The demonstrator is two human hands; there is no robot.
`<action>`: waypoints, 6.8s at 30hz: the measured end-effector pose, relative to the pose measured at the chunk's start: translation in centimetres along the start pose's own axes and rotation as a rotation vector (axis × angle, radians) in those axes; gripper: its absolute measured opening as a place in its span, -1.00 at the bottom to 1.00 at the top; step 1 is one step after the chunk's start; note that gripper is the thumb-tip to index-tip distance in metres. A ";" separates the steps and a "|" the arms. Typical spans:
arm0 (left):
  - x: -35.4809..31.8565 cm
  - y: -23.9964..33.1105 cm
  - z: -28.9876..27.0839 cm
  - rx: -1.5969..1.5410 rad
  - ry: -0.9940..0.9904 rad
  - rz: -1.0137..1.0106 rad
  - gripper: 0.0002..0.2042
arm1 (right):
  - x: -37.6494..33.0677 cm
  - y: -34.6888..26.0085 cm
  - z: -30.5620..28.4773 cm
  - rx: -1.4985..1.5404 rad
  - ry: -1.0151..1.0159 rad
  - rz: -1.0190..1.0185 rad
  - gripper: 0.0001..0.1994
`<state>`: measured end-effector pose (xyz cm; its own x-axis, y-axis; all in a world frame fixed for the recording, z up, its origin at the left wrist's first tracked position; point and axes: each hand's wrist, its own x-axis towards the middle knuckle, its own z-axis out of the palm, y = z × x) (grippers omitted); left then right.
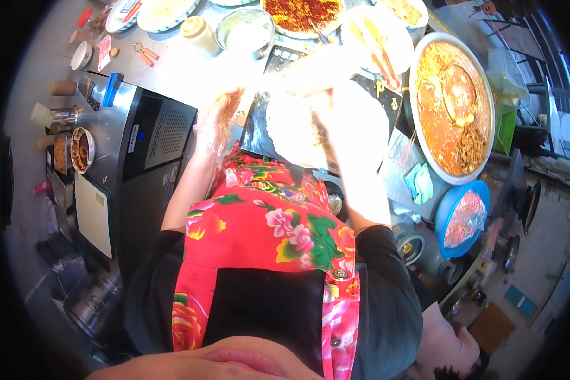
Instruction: The person assembles a food wrap by layering sliced tomatoes, shredded vegetables, and sauce onto a flatbread, then folds and wraps it in plastic. The person also wipes the work surface with a cloth and handles a small item at the end.
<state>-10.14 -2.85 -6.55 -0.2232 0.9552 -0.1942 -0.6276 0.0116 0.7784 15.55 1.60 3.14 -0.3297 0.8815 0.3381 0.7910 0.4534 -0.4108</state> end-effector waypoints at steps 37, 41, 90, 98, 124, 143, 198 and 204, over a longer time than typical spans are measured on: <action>0.8 -0.3 -5.2 0.120 0.037 -0.038 -0.77 | -10.8 8.7 -3.5 0.411 0.041 0.742 -0.68; 0.2 -0.2 -4.8 0.138 0.095 -0.062 -0.77 | -10.5 10.4 0.1 0.414 0.136 0.671 -0.65; -4.8 -13.2 8.6 1.316 -0.741 0.240 -0.68 | -8.0 11.7 -3.0 -0.082 -0.214 0.040 -0.41; -0.7 -10.9 6.6 1.449 -0.262 0.268 -0.75 | -13.0 15.5 -5.4 -0.204 -0.532 0.179 -0.41; 0.3 -11.3 7.5 0.938 -0.466 0.041 -0.71 | -7.6 10.2 -3.3 -0.145 -0.485 0.130 -0.43; 6.7 -14.3 10.0 1.131 -0.467 0.158 -0.65 | -10.9 15.5 -2.7 0.017 -0.606 0.155 -0.38; -5.5 -11.7 3.4 0.766 -0.082 0.060 -0.68 | 8.4 28.9 -3.5 0.498 -0.543 0.487 -0.67; -2.6 -10.1 5.4 0.688 -0.183 0.069 -0.68 | 5.4 26.9 -5.8 0.276 -0.388 0.330 -0.51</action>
<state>0.82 -3.84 -10.70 -0.0787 0.9941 -0.0741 0.0093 0.0750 0.9971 38.04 17.84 -1.16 -0.2940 0.9424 -0.1595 0.7377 0.1176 -0.6648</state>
